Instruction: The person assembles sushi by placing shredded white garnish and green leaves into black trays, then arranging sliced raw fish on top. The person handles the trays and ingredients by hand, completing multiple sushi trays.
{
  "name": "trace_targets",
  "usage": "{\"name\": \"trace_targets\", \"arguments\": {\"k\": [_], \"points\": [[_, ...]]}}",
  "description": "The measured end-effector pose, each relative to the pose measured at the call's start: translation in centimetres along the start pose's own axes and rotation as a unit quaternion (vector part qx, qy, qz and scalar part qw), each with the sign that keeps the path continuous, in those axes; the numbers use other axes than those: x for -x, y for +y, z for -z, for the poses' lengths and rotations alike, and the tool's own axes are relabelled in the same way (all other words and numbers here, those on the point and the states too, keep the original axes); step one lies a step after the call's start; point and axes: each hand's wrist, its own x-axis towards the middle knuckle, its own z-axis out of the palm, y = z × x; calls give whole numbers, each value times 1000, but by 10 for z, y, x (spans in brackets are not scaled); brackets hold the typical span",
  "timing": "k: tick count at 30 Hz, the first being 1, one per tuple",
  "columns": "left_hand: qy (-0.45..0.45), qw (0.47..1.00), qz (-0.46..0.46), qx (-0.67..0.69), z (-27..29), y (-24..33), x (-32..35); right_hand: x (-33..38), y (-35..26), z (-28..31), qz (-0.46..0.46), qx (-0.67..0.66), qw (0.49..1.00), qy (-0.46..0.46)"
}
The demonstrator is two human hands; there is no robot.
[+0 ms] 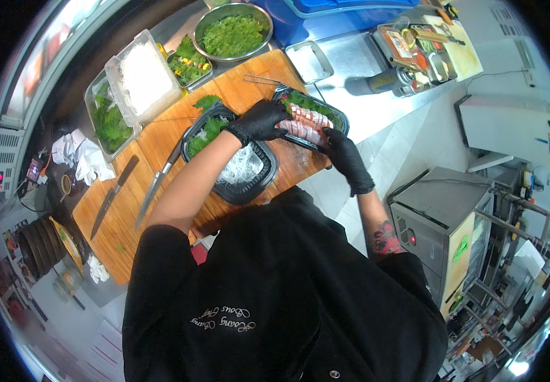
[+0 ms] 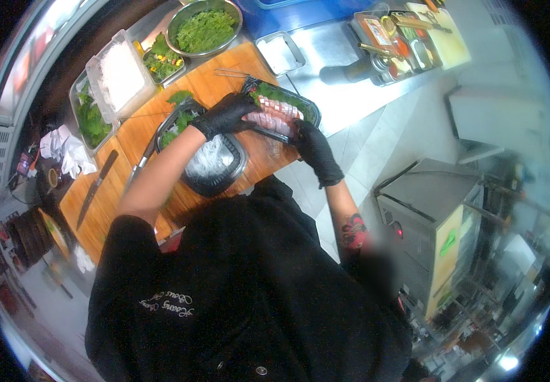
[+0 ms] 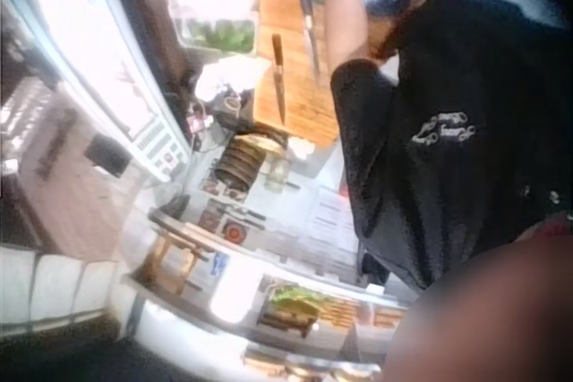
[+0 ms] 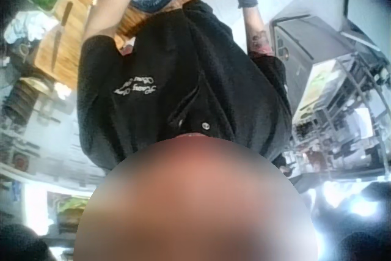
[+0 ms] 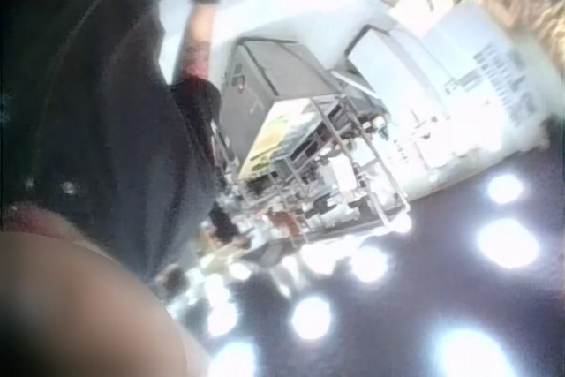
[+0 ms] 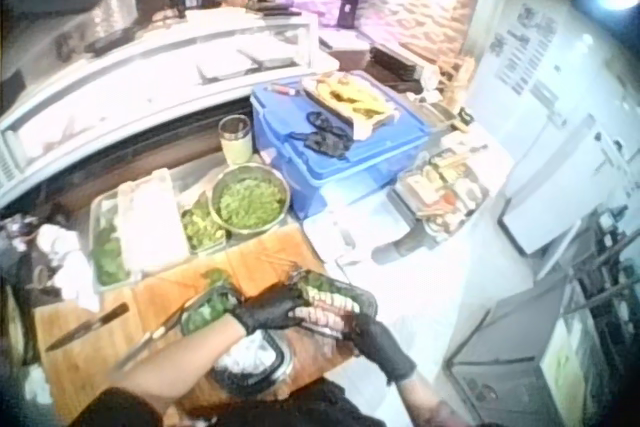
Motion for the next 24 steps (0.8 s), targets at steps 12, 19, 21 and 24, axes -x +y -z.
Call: {"name": "trace_targets", "arguments": {"k": [12, 19, 21, 24], "points": [[-72, 991, 54, 98, 7, 12, -11, -15, -12, -25, -34, 190, 978, -73], [-23, 995, 31, 88, -28, 6, -15, -33, -40, -2, -24, 40, 996, -79], [-26, 996, 73, 53, -44, 1, -18, -37, -28, 3, 3, 20, 995, -99], [-24, 989, 142, 26, -24, 37, -21, -34, -9, 7, -23, 3, 992, -124]]}}
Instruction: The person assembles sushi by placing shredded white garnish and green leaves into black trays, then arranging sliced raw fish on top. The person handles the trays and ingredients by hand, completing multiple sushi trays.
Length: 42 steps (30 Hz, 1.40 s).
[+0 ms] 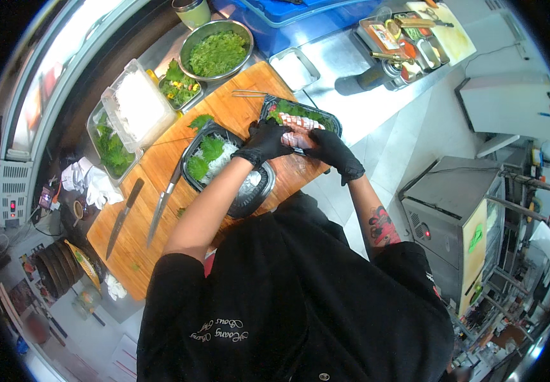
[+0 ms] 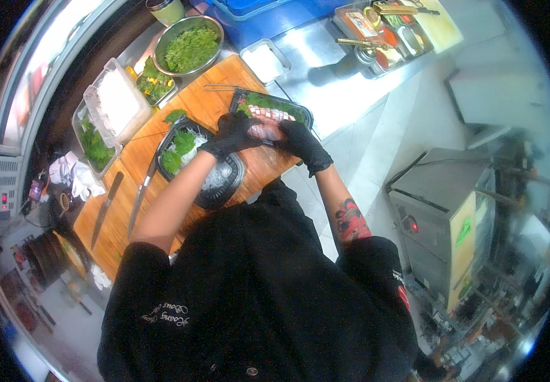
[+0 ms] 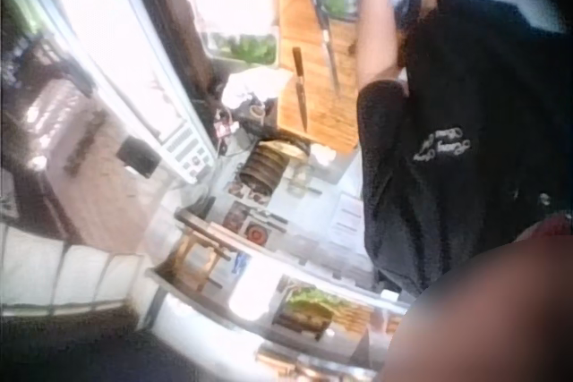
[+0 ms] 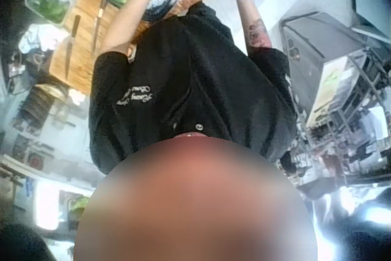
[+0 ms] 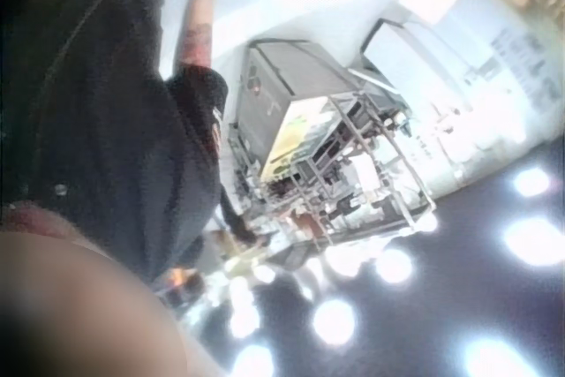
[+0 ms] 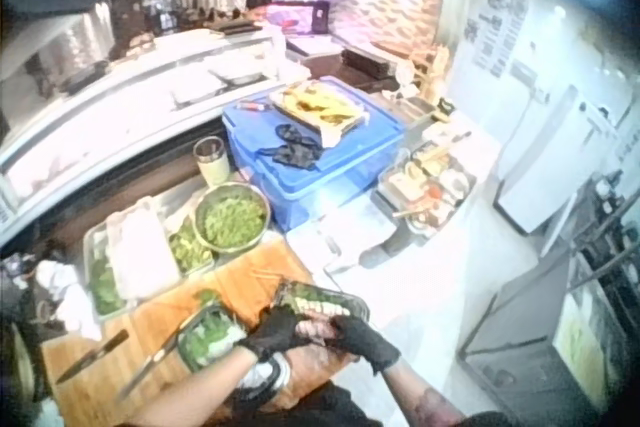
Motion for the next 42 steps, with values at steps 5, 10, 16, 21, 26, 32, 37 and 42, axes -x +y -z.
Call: {"name": "trace_targets", "arguments": {"k": [5, 10, 16, 21, 26, 32, 37, 42], "points": [[22, 999, 14, 43, -37, -25, -5, -4, 9, 1, 61, -23, 998, -21], [110, 988, 90, -65, -26, 12, 15, -5, 20, -5, 77, -46, 996, -13], [128, 978, 79, -144, -16, 13, 22, -5, 18, -21, 101, -70, 992, 41], [140, 976, 2, -169, 4, 30, 15, -8, 22, -23, 111, -58, 992, 30], [60, 976, -92, -188, 6, 28, 2, -8, 8, -4, 134, -60, 989, 21], [78, 985, -78, -135, -6, 28, -2, -9, 9, -5, 163, -97, 981, 44], [-1, 997, -53, -46, 21, 39, -5, -5, 9, 1, 107, -106, 988, 19], [1, 999, -39, -8, 14, 26, -9, -2, 13, 8, 94, -131, 987, 9]]}}
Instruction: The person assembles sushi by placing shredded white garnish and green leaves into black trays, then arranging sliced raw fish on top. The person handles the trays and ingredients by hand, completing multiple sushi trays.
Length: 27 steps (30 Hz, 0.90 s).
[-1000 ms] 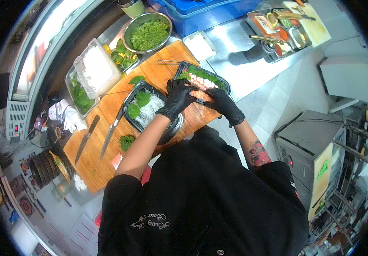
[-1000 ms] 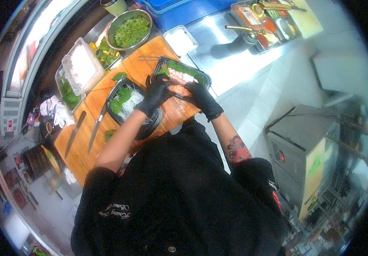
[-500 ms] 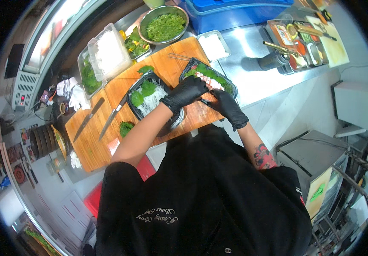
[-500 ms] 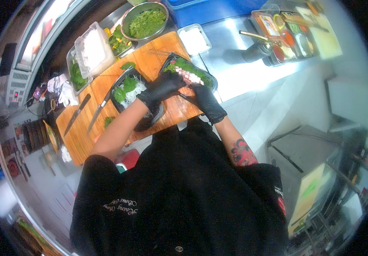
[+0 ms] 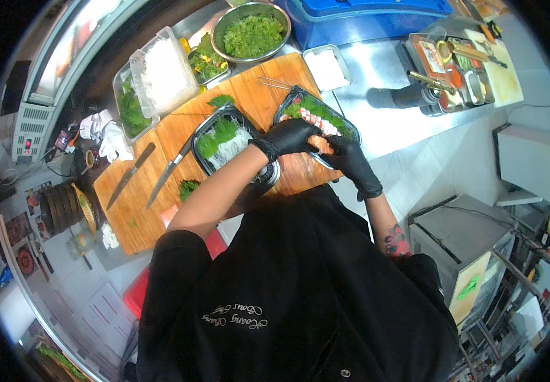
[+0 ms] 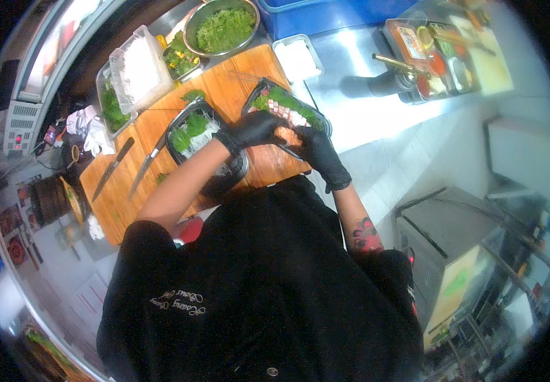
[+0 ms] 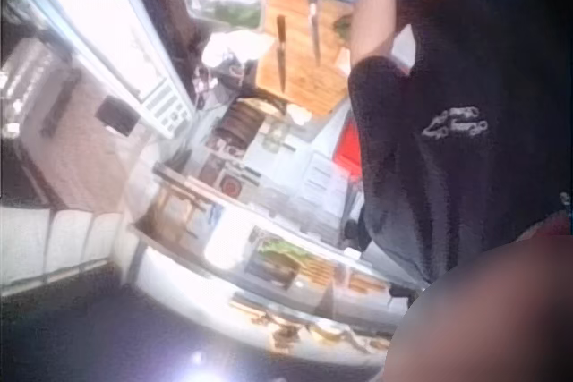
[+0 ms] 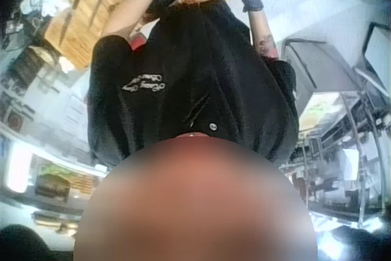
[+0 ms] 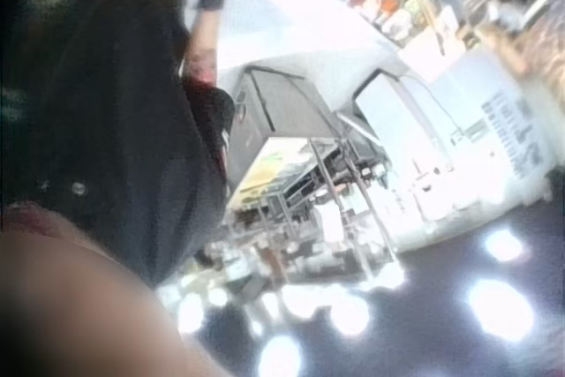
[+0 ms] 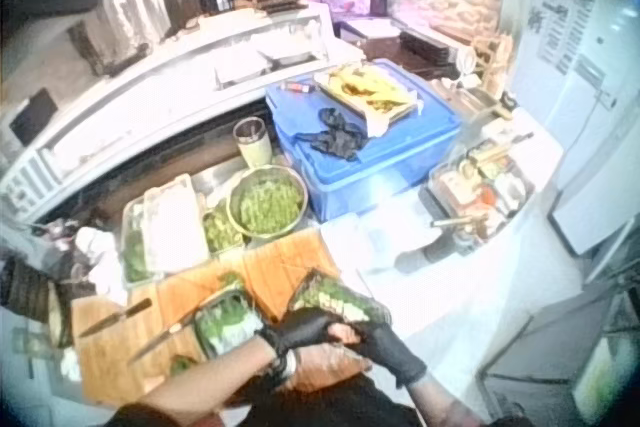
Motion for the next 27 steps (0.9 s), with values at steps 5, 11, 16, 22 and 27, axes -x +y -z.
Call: {"name": "trace_targets", "arguments": {"k": [5, 11, 16, 22, 27], "points": [[-4, 997, 0, 81, 0, -6, -3, -3, 15, 4, -11, -27, 1000, -2], [-7, 999, -38, 31, -5, -11, -11, -7, 18, 2, -29, 52, 997, -50], [22, 996, -38, 76, -14, -29, -10, -28, 7, 27, -116, 68, 983, -124], [-7, 999, -6, 32, -8, -1, -6, -8, 33, 16, -19, -15, 998, -64], [-22, 1000, 18, 2, -11, 2, -8, -3, 12, 1, 3, 139, 990, -30]]}}
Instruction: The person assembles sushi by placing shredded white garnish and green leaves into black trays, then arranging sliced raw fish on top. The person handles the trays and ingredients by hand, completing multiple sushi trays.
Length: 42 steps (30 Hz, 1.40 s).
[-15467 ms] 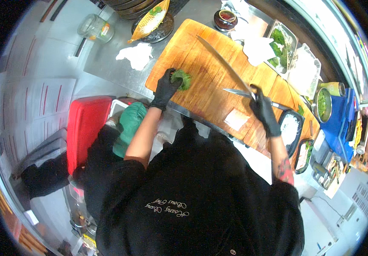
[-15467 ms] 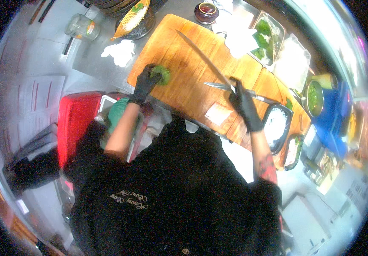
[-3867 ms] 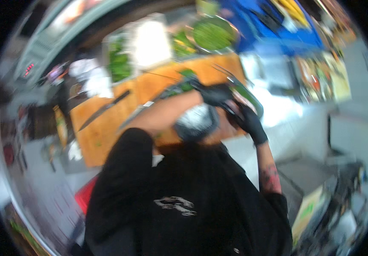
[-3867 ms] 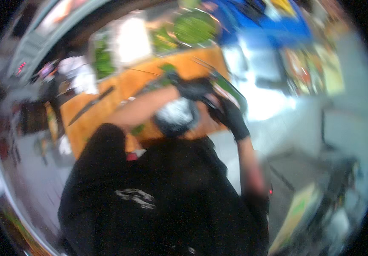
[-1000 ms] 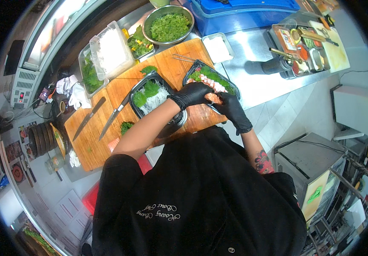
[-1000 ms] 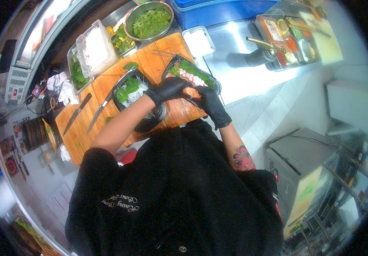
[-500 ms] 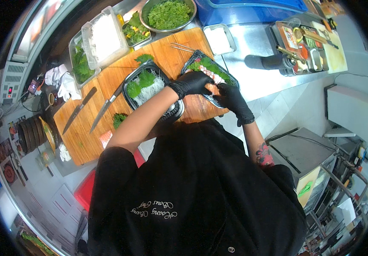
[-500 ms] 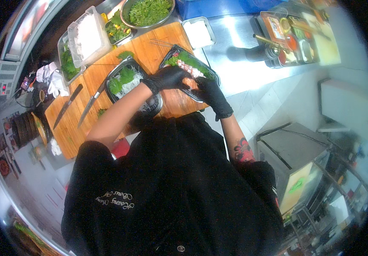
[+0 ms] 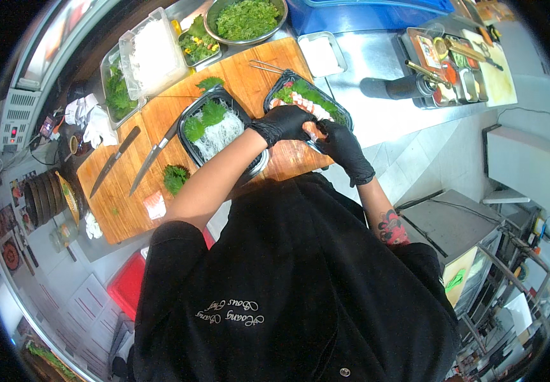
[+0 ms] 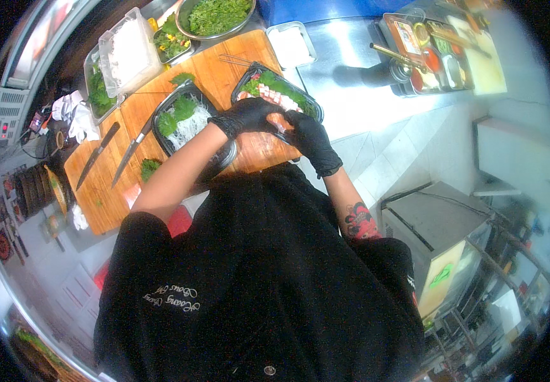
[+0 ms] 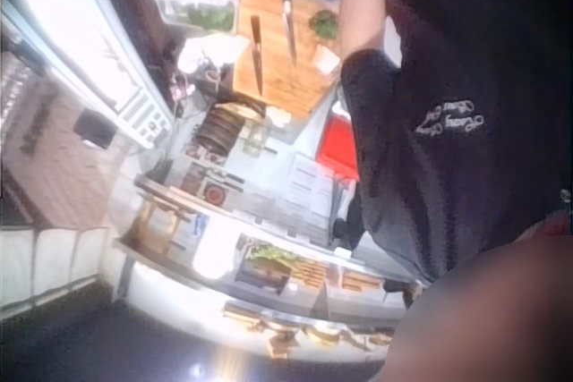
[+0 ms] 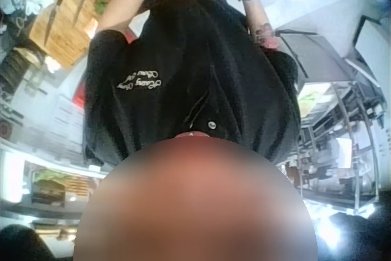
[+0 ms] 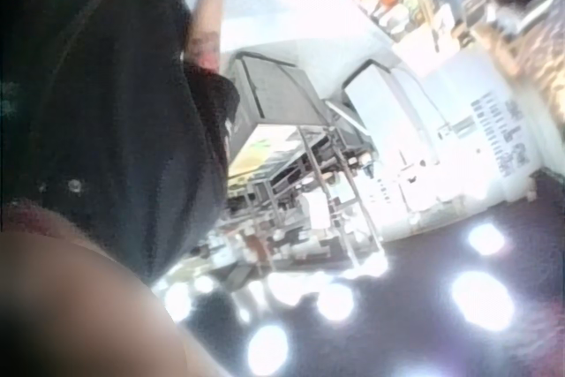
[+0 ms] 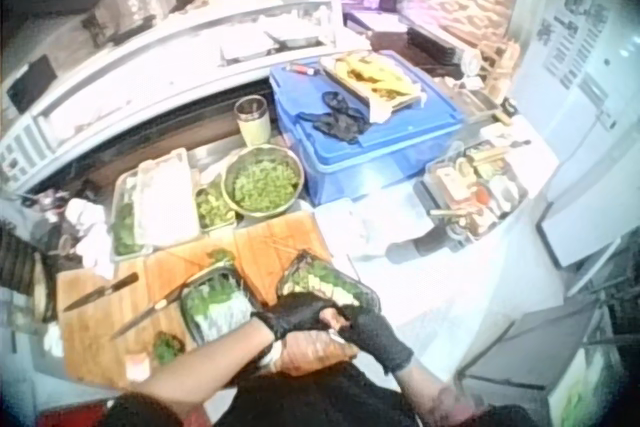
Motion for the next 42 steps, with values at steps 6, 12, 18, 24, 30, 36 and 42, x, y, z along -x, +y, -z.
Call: {"name": "trace_targets", "arguments": {"k": [6, 12, 18, 24, 30, 36, 42], "points": [[13, 999, 5, 42, -12, -8, -2, 3, -1, 1, 4, -18, 999, 27], [60, 997, -32, 47, -21, -19, 5, 7, 4, 30, -139, -127, 982, 13], [8, 993, -5, 121, -18, -19, 2, 7, -7, 20, -129, -88, 987, 48], [26, 993, -24, 115, -36, -35, 3, 4, -21, -1, -59, 38, 994, 88], [-32, 996, -14, 83, 17, 5, 8, 6, -28, 16, -26, -56, 998, 27], [6, 993, 0, 116, -12, -10, 11, 4, 0, 8, 17, -74, 997, -3], [-15, 989, 76, 128, -6, 7, 18, 1, 4, 2, 7, -96, 995, -23]]}}
